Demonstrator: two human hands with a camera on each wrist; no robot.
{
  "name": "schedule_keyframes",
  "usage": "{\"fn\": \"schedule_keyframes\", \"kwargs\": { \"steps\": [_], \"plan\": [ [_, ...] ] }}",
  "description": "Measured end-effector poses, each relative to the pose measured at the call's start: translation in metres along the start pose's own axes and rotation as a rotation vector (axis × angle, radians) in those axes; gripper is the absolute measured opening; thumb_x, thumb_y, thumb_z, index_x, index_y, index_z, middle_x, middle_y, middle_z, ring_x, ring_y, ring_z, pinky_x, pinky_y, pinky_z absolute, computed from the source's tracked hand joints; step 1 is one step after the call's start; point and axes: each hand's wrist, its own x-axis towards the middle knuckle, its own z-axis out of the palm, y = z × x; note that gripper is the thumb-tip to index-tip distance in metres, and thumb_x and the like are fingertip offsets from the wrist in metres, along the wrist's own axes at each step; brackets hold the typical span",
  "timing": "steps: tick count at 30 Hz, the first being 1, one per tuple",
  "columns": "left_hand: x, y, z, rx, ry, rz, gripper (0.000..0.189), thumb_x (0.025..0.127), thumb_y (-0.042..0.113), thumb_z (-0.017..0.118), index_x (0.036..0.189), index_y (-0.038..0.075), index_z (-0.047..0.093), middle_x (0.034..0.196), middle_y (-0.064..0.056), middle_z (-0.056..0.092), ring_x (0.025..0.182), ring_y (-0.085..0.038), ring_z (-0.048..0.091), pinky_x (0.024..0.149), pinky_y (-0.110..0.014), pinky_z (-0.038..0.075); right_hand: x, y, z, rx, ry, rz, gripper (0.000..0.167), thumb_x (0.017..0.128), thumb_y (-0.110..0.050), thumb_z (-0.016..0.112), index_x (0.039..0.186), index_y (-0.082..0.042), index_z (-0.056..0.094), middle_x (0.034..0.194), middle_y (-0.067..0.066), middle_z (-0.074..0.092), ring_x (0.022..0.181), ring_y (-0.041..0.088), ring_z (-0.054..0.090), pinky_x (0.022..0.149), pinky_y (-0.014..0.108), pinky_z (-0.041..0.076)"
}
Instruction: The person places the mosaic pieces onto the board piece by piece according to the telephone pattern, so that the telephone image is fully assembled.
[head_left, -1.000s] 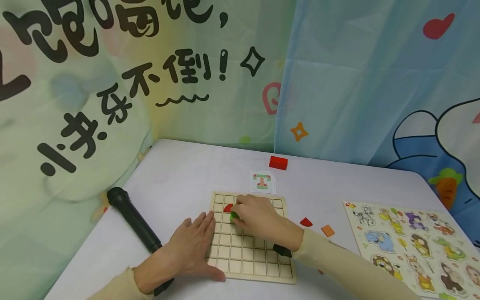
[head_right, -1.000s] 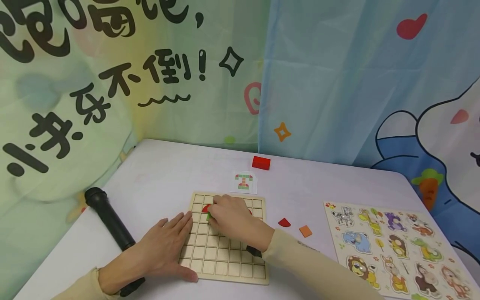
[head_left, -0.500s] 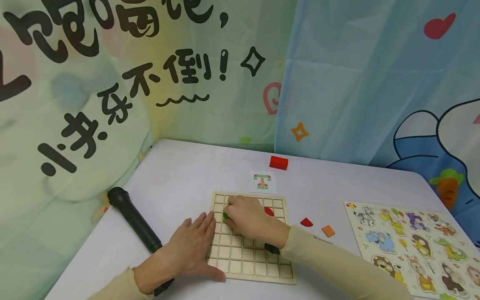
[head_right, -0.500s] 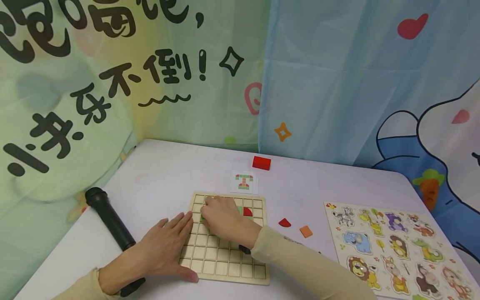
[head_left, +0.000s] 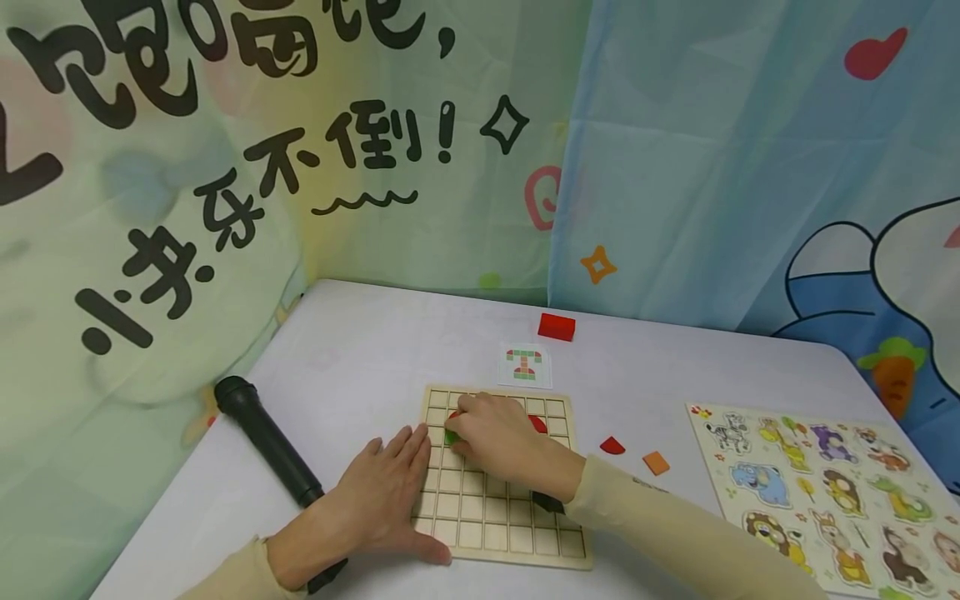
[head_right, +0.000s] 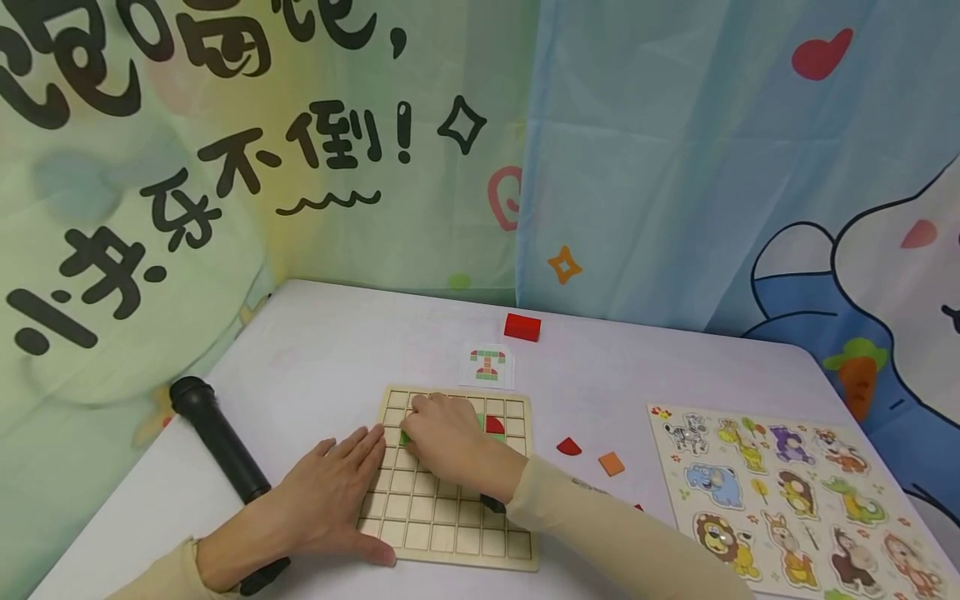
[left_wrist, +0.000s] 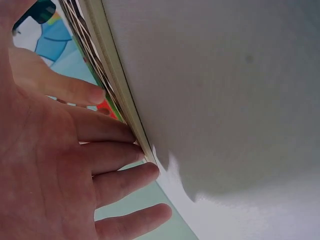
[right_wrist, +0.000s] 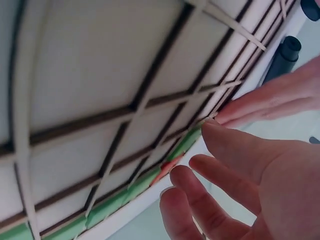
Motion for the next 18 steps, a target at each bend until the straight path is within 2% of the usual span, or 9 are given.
{"fn": "schedule_keyframes", "kwargs": {
  "steps": [6, 9, 14, 18],
  "plan": [
    [0.001, 0.000, 0.001, -0.008, 0.008, 0.001, 0.137, 0.063, 0.097, 0.058, 0.158, 0.000, 0.035, 0.168, -0.016, 0.030, 0.154, -0.032, 0.036, 0.115, -0.056, 0.042, -0.016, 0.012, -0.009, 0.047, 0.017, 0.042, 0.019, 0.089, -0.029, 0.080, 0.106, -0.022, 0.079, 0.092, -0.003, 0.068, 0.075, 0.014, 0.060, 0.056, 0.025, 0.046],
    [0.002, 0.000, 0.002, -0.013, 0.001, 0.001, 0.137, 0.064, 0.097, 0.059, 0.158, 0.000, 0.035, 0.168, -0.016, 0.030, 0.154, -0.033, 0.036, 0.115, -0.056, 0.041, -0.029, 0.022, -0.014, 0.061, 0.039, 0.078, 0.020, 0.089, -0.030, 0.081, 0.106, -0.022, 0.079, 0.092, -0.003, 0.068, 0.075, 0.013, 0.059, 0.054, 0.025, 0.044],
    [0.002, 0.001, 0.001, -0.022, -0.003, 0.000, 0.137, 0.064, 0.096, 0.060, 0.158, 0.000, 0.033, 0.168, -0.017, 0.030, 0.154, -0.033, 0.035, 0.115, -0.056, 0.041, -0.058, 0.044, -0.021, 0.085, 0.054, 0.166, 0.022, 0.087, -0.030, 0.083, 0.105, -0.021, 0.079, 0.087, -0.004, 0.064, 0.071, 0.009, 0.053, 0.050, 0.022, 0.038],
    [0.001, 0.002, 0.000, -0.008, -0.006, 0.000, 0.138, 0.064, 0.097, 0.059, 0.158, 0.000, 0.034, 0.168, -0.016, 0.030, 0.154, -0.033, 0.036, 0.114, -0.056, 0.042, -0.085, 0.064, -0.024, 0.073, 0.029, 0.258, 0.027, 0.087, -0.032, 0.083, 0.109, -0.018, 0.079, 0.091, -0.003, 0.066, 0.073, 0.009, 0.052, 0.051, 0.022, 0.039]
  ]
}}
